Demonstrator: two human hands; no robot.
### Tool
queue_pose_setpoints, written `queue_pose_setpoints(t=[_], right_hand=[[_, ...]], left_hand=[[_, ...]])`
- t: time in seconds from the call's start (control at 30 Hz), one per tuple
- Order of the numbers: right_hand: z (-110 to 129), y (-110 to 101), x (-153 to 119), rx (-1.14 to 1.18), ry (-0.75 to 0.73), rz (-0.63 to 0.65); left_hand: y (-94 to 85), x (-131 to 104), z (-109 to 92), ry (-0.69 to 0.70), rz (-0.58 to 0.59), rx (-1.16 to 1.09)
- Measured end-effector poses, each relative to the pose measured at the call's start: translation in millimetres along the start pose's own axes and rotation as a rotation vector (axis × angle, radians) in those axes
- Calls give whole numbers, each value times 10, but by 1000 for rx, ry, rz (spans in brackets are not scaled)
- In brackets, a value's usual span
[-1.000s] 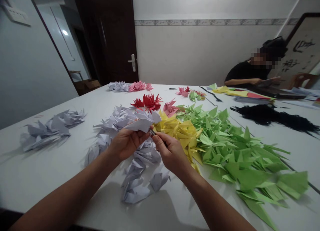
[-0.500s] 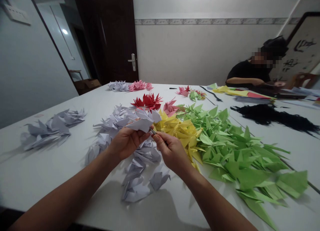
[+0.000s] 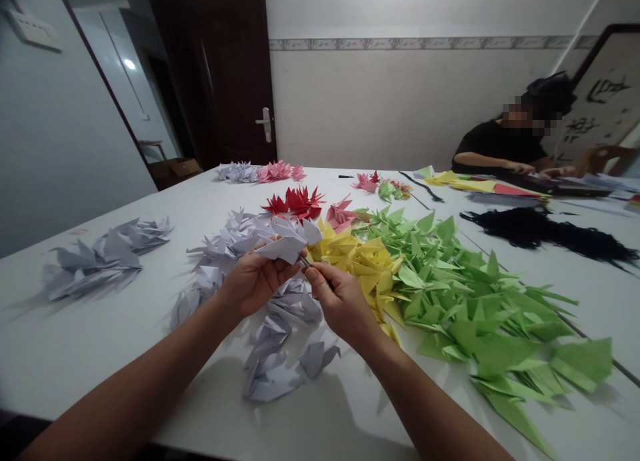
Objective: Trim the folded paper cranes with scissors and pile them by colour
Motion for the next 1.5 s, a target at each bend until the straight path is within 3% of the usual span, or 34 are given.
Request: queue_pose_setpoints(t=[0.3, 0.37, 0.57, 0.77, 0.93, 1.03, 1.1, 1.23, 1.3, 1.33, 1.4, 1.47, 1.5], right_hand=[[-57, -20, 8, 64, 58, -3], [-47, -50, 22, 91, 75, -37], [-26, -174, 94, 176, 153, -173], [-140, -226, 123, 97, 136, -198], [-327, -203, 127, -117, 18, -185], [-390, -112, 142, -259, 21, -164], [-374, -20, 152, -320, -18, -85], [-253, 86, 149, -341, -131, 77], [-196, 41, 149, -346, -128, 46], [-175, -2, 152, -353, -114, 18], [-142, -111, 160, -356, -93, -15], [-116, -228, 164, -333, -81, 58], [-103, -288, 159, -314, -67, 124]], left_hand=[[40, -15, -31, 3, -34, 71], [19, -8, -85, 93, -78, 162], [-140, 3, -268, 553, -256, 654], [-266, 49, -333, 678, -340, 1030], [-236, 48, -418, 813, -397, 1332], [-156, -81, -533, 976, -418, 1462], [-130, -241, -625, 1067, -441, 1515], [-247, -704, -652, 1138, -502, 1523], [-327, -963, -483, 1197, -426, 1569], [-353, -1075, -345, 1201, -320, 1629], [-378, -1224, -2, 1078, -24, 1819], [-382, -1283, 310, 1020, 208, 1955], [-388, -1270, 417, 996, 238, 2001]])
Point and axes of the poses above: each hand's wrist, its own x-axis towards the middle knuckle, its own y-axis out of the palm, z = x × y, the point moved 2 cm from there along x, towards the middle knuckle, and after that the axes turned 10 degrees about -y, right-handed, at the moved point
